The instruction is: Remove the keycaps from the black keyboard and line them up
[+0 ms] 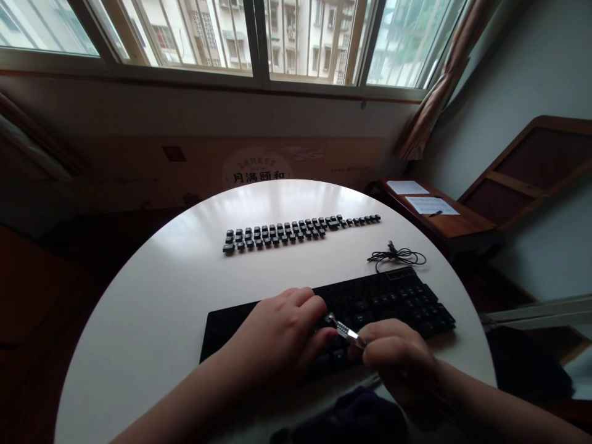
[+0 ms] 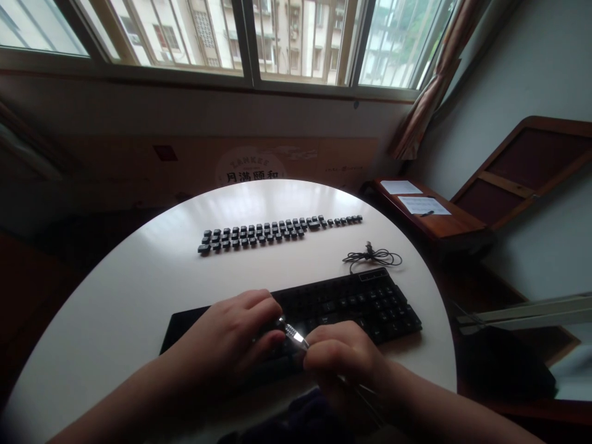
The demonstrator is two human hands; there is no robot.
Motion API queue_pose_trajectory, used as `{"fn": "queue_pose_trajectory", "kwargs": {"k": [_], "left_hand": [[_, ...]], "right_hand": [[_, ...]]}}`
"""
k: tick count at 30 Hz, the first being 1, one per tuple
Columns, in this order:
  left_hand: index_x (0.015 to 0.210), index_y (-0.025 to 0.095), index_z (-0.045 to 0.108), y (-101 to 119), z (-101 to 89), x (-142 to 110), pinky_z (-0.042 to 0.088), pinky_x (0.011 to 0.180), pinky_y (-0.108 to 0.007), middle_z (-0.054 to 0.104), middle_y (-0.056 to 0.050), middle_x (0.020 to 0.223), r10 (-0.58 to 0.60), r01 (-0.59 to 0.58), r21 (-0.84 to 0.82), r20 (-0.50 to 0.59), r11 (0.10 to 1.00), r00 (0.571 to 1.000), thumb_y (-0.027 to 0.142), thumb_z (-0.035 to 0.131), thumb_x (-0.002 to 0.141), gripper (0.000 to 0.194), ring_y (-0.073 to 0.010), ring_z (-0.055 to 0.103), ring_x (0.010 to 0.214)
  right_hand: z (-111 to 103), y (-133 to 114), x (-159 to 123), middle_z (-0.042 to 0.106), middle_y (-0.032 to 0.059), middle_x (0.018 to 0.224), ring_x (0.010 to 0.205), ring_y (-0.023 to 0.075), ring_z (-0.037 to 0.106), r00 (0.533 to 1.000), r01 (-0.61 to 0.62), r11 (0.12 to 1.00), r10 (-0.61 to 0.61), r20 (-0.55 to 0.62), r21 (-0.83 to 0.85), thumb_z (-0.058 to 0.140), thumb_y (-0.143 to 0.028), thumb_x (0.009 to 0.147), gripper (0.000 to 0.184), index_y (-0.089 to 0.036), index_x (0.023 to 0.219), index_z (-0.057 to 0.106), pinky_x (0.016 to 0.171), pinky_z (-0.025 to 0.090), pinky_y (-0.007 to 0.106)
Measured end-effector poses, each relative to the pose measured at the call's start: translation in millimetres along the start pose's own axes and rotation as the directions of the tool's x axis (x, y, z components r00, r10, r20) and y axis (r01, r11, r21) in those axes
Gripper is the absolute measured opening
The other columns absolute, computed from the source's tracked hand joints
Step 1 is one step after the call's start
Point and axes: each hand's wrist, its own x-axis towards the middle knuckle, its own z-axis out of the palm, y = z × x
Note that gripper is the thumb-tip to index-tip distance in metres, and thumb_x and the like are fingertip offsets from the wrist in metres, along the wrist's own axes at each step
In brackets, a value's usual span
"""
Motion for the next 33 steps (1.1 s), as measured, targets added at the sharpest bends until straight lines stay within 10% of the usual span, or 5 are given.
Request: {"fn": "queue_pose_trajectory", "kwargs": {"k": [8, 14, 20, 26, 33], "left_hand": [[0.084, 0.02, 0.052, -3.5, 8.4, 6.0, 0.041, 0.066, -0.029, 0.06, -0.002, 0.087, 0.01, -0.014, -0.183, -0.024, 0.983, 1.0, 0.029, 0.043, 0.095, 0.017, -0.0178, 0.055, 0.076], [0.079, 0.021, 0.049, -3.8, 1.8, 6.6, 0.04, 0.065, -0.03, 0.059, -0.002, 0.083, -0.095, 0.079, -0.225, -0.057, 0.971, 0.994, 0.03, 0.039, 0.097, 0.023, -0.0183, 0.055, 0.075], [0.085, 0.02, 0.055, 1.4, 2.7, 5.0, 0.041, 0.066, -0.029, 0.062, -0.002, 0.087, -0.057, 0.057, -0.202, 0.006, 0.978, 0.998, 0.033, 0.04, 0.098, 0.023, -0.0184, 0.057, 0.077], [0.079, 0.02, 0.054, 8.5, 7.8, 2.8, 0.039, 0.062, -0.026, 0.061, -0.001, 0.082, 0.019, -0.011, -0.166, 0.047, 0.986, 0.999, 0.03, 0.046, 0.097, 0.022, -0.0154, 0.055, 0.072], [0.083, 0.02, 0.059, 16.2, 6.9, 0.1, 0.039, 0.061, -0.026, 0.063, -0.002, 0.085, 0.044, -0.031, -0.148, 0.087, 0.989, 0.995, 0.032, 0.051, 0.095, 0.019, -0.0157, 0.057, 0.072]], "right_hand": [[-3.4, 0.7, 6.5, 0.051, 0.001, 0.074, 0.059, 0.0139, 0.047, 0.996, 0.072, 0.989, -0.064, 0.065, -0.127, 0.041, -0.019, 0.094, 0.011, -0.021, 0.097, 0.051, 0.054, 0.035, 0.028], [-8.5, 6.0, 1.6, 0.043, -0.0024, 0.069, 0.058, 0.013, 0.042, 0.992, -0.039, 0.976, 0.013, -0.124, -0.212, 0.038, -0.014, 0.096, 0.016, -0.021, 0.094, 0.052, 0.055, 0.031, 0.028], [-12.7, 0.7, 4.5, 0.054, 0.0158, 0.119, 0.11, 0.0299, 0.052, 0.997, -0.054, 0.903, 0.023, -0.078, -0.426, 0.032, -0.029, 0.102, 0.028, -0.018, 0.102, 0.058, 0.089, 0.044, 0.047], [-2.2, 0.8, 6.1, 0.058, 0.0031, 0.075, 0.06, 0.0146, 0.053, 0.995, 0.103, 0.915, -0.096, 0.038, -0.389, 0.05, -0.018, 0.096, 0.019, -0.015, 0.112, 0.059, 0.054, 0.042, 0.027], [2.3, 8.1, 4.3, 0.064, 0.0033, 0.077, 0.062, 0.0126, 0.059, 0.994, 0.078, 0.905, -0.103, -0.038, -0.419, 0.065, -0.02, 0.091, 0.016, -0.017, 0.107, 0.066, 0.055, 0.046, 0.024]]}}
